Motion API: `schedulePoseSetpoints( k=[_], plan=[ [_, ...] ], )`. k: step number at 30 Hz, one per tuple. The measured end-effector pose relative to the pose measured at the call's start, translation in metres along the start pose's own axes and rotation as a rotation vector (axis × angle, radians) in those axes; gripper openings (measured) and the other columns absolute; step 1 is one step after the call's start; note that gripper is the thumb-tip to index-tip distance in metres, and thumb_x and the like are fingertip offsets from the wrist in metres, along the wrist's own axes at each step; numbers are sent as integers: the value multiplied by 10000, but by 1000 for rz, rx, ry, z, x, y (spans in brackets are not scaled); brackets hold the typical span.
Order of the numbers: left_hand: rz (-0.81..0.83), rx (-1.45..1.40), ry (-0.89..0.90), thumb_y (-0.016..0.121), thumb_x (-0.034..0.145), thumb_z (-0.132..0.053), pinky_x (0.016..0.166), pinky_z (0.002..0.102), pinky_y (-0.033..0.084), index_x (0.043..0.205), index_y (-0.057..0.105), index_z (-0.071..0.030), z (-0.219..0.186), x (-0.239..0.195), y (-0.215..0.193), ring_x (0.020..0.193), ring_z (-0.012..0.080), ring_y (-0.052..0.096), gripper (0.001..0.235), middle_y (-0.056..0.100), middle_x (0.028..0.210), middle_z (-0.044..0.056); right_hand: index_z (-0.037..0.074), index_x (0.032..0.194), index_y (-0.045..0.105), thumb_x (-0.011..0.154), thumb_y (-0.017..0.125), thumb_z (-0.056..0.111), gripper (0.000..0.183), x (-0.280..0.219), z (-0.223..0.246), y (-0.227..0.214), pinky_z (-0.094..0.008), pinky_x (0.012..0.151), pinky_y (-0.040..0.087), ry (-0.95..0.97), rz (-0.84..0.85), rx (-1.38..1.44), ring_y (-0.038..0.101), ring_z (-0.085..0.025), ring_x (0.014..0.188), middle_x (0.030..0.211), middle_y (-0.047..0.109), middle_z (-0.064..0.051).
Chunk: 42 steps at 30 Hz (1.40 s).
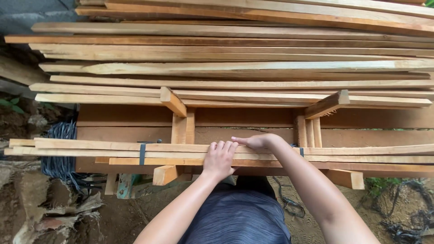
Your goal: The person lifts a bundle of thin wooden planks tied with black straps from a large stack and places it onto a wooden workbench. They then proceed to pick up individual planks from the remaining stack and arrange them on the workbench.
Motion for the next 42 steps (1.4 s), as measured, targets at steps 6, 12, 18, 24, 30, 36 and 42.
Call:
schedulePoseSetpoints(
  k=[6, 12, 18, 24, 30, 36, 42],
  plan=[
    [45, -29, -20, 921, 652, -420, 1012, 422, 416, 1379, 512, -71, 1, -3, 1, 1110, 249, 572, 904, 594, 1186, 70, 275, 1589, 408, 750, 275, 949, 1084, 15, -3, 2, -620, 1253, 170, 31, -3, -98, 169, -396, 1579, 1676, 261, -190],
    [-342, -327, 8, 905, 639, -491, 1037, 506, 381, 1243, 576, -23, 3, -11, -23, 1206, 324, 559, 832, 613, 1238, 161, 294, 1552, 482, 755, 199, 956, 1074, 56, -9, -10, -592, 1249, 220, -2, -4, -313, 247, -382, 1559, 1654, 355, -158],
    [-3, -1245, -538, 646, 1019, -387, 885, 344, 618, 1042, 773, -79, 15, -83, 39, 967, 228, 769, 334, 823, 1052, 109, 254, 1484, 599, 832, 309, 893, 958, 23, 30, -1, -552, 1244, 227, 91, 118, -221, 338, -365, 1528, 1624, 406, -149],
    [512, -1872, -1087, 568, 952, -587, 1004, 424, 564, 1374, 566, -57, 18, -99, 68, 1229, 241, 687, 678, 711, 1320, 147, 262, 1419, 641, 822, 299, 886, 929, 102, -19, -14, -494, 1216, 325, 30, 123, -238, 491, -313, 1454, 1536, 558, -101],
    [502, -2033, -1172, 619, 919, -539, 1056, 456, 530, 1422, 532, -60, 7, -54, 66, 1243, 285, 679, 699, 688, 1333, 187, 229, 1473, 597, 830, 153, 922, 1044, 122, -30, -14, -567, 1202, 269, 51, 305, -329, 442, -323, 1469, 1575, 498, -120],
    [450, -2150, -1260, 690, 912, -469, 1036, 430, 548, 1450, 523, -6, -3, -61, 82, 1231, 299, 694, 729, 700, 1308, 220, 272, 1578, 413, 760, 234, 949, 1076, 117, -36, -7, -578, 1204, 352, 69, 558, -66, 463, -339, 1481, 1604, 442, -126],
    [271, -2474, -1267, 721, 884, -460, 1052, 431, 510, 1530, 397, -20, -14, -58, 74, 1387, 310, 551, 846, 594, 1461, 218, 159, 1422, 632, 663, 274, 983, 1176, 92, -10, -35, -631, 1149, 365, 31, 300, -217, 573, -382, 1358, 1494, 566, -190]
  ],
)
Point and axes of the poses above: each hand's wrist, its own x-axis towards the middle knuckle, its own y-axis out of the palm, z = x × y, the point moved 1 cm from there along x, towards the middle knuckle
